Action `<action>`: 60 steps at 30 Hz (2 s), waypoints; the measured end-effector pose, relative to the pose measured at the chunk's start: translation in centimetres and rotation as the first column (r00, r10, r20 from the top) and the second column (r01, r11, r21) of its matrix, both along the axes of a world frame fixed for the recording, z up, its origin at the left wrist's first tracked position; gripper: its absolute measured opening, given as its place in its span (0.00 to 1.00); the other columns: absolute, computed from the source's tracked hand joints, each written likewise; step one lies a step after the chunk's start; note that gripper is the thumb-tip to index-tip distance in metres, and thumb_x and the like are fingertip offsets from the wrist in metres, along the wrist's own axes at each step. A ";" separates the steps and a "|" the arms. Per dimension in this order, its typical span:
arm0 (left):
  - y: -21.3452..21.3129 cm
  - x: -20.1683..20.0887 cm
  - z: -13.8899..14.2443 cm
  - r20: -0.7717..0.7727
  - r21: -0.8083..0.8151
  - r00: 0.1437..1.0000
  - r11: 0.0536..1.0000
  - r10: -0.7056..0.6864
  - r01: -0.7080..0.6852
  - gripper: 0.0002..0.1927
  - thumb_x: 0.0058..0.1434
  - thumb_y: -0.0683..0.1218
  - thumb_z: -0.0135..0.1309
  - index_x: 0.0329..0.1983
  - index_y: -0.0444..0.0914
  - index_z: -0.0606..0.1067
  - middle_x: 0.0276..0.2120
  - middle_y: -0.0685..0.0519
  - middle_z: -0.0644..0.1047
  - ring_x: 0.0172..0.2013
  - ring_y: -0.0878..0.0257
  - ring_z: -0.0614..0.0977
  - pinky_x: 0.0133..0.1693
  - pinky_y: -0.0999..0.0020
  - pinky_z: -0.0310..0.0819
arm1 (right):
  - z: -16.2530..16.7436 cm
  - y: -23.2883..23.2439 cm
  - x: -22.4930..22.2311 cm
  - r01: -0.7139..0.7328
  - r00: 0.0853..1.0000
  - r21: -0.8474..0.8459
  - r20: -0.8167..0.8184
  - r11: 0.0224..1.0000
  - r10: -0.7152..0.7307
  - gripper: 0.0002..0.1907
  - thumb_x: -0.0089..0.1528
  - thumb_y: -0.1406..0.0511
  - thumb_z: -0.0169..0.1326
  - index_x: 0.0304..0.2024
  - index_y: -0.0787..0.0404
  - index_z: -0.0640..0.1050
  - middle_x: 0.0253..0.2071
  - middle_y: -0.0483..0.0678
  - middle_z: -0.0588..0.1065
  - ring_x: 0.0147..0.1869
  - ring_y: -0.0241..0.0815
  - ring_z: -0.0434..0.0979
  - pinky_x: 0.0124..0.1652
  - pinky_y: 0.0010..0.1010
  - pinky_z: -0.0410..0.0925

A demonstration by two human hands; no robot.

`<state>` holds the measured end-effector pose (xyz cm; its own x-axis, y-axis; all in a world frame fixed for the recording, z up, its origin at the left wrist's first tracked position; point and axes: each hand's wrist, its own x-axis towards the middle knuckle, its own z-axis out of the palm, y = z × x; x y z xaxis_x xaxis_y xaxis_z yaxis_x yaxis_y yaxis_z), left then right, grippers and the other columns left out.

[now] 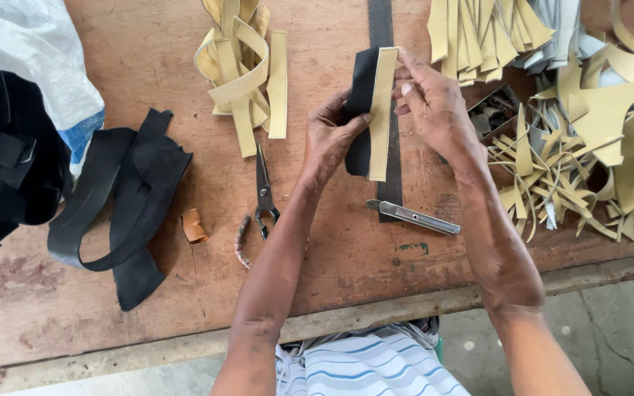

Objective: The person uses a utility knife and a metal ruler to cut light-colored material strips on a wooden workbench. They repeatedly align the ruler, cut along its edge, and stack the cut pieces. Later, they handle a black material piece and place a light strip on it.

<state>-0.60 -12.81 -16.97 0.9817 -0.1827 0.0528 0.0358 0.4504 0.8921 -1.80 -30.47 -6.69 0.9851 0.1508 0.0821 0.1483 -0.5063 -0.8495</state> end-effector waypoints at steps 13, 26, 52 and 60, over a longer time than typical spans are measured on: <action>0.2 0.0 1.0 0.018 -0.034 0.981 0.981 0.193 -0.192 0.23 0.60 0.32 0.61 0.59 0.30 0.75 0.44 0.46 0.84 0.39 0.64 0.85 0.43 0.72 0.85 | -0.1 2.6 -8.5 -0.056 0.932 -0.180 -0.361 0.982 -0.013 0.26 0.68 0.71 0.40 0.70 0.55 0.63 0.55 0.56 0.77 0.51 0.48 0.82 0.51 0.37 0.77; -0.3 0.0 0.0 0.121 0.073 0.991 0.995 0.055 -0.064 0.21 0.61 0.32 0.60 0.58 0.31 0.77 0.45 0.50 0.83 0.43 0.69 0.83 0.48 0.74 0.81 | 2.0 1.8 -1.8 0.001 0.972 -0.266 0.226 0.964 0.061 0.18 0.72 0.74 0.38 0.64 0.73 0.65 0.55 0.74 0.72 0.50 0.56 0.79 0.45 0.40 0.77; -0.1 0.0 1.1 0.039 0.046 0.962 0.961 0.271 -0.273 0.27 0.61 0.32 0.60 0.64 0.30 0.72 0.50 0.49 0.81 0.46 0.67 0.82 0.50 0.73 0.80 | 2.3 4.2 -10.7 0.013 0.950 -0.349 -0.288 0.937 -0.121 0.22 0.67 0.66 0.46 0.63 0.67 0.70 0.52 0.57 0.77 0.49 0.49 0.81 0.47 0.39 0.74; -0.4 -0.4 0.6 0.095 0.096 0.993 0.992 0.072 -0.081 0.23 0.61 0.34 0.62 0.60 0.31 0.75 0.47 0.50 0.83 0.45 0.67 0.84 0.49 0.73 0.82 | 2.7 3.4 -6.4 0.011 0.944 -0.497 -0.280 0.868 -0.173 0.15 0.72 0.68 0.40 0.58 0.65 0.72 0.48 0.59 0.75 0.49 0.50 0.77 0.49 0.42 0.74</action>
